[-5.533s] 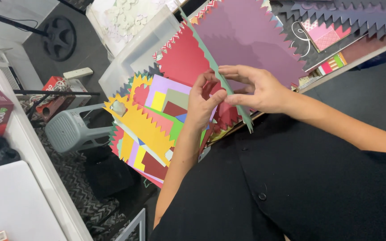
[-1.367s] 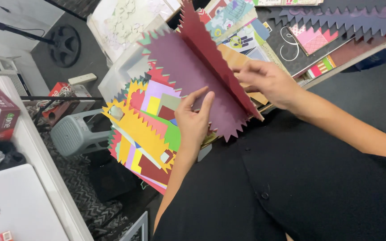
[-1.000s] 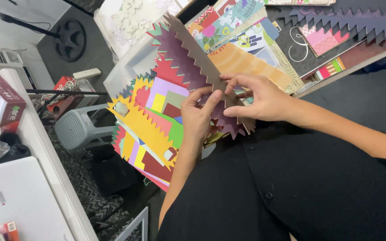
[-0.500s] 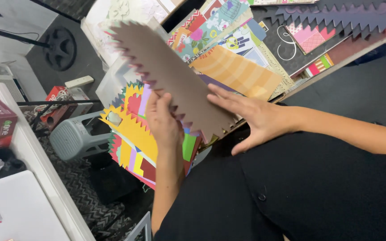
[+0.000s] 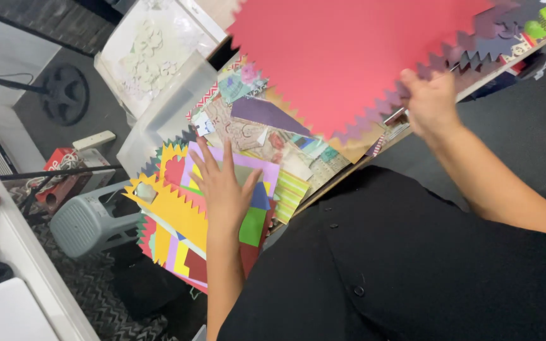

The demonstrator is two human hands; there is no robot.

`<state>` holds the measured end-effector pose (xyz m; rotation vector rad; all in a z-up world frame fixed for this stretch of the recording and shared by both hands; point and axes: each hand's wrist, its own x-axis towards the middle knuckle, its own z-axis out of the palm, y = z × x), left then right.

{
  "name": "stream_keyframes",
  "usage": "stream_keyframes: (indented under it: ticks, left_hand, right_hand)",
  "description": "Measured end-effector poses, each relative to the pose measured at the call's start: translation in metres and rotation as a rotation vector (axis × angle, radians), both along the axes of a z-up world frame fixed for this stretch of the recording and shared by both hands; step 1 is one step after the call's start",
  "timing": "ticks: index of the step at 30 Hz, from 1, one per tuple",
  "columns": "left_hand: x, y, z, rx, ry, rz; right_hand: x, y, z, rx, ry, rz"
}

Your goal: Organizing and sorting decorative cardstock and paper scraps into a plastic folder

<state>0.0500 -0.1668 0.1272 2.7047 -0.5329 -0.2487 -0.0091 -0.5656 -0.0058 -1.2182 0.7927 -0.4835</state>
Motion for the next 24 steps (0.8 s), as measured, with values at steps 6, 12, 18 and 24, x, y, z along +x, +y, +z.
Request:
stream_keyframes:
  ticks: [6,12,18,24]
  left_hand:
    - [-0.007,0.012,-0.042,0.232,0.214,0.147]
    - [-0.010,0.014,-0.045,0.149,0.186,0.157]
    - [-0.011,0.019,-0.044,0.070,0.146,0.178]
    - [-0.024,0.046,-0.034,0.039,-0.078,0.301]
  right_hand:
    - [-0.023,-0.094,0.001,0.317,-0.030,-0.217]
    - [-0.013,-0.202,-0.045,0.517,-0.233,-0.423]
    - [0.013,-0.262,-0.109,0.523,-0.181,-0.427]
    - [0.007,-0.130,-0.051,0.108,0.064,-0.680]
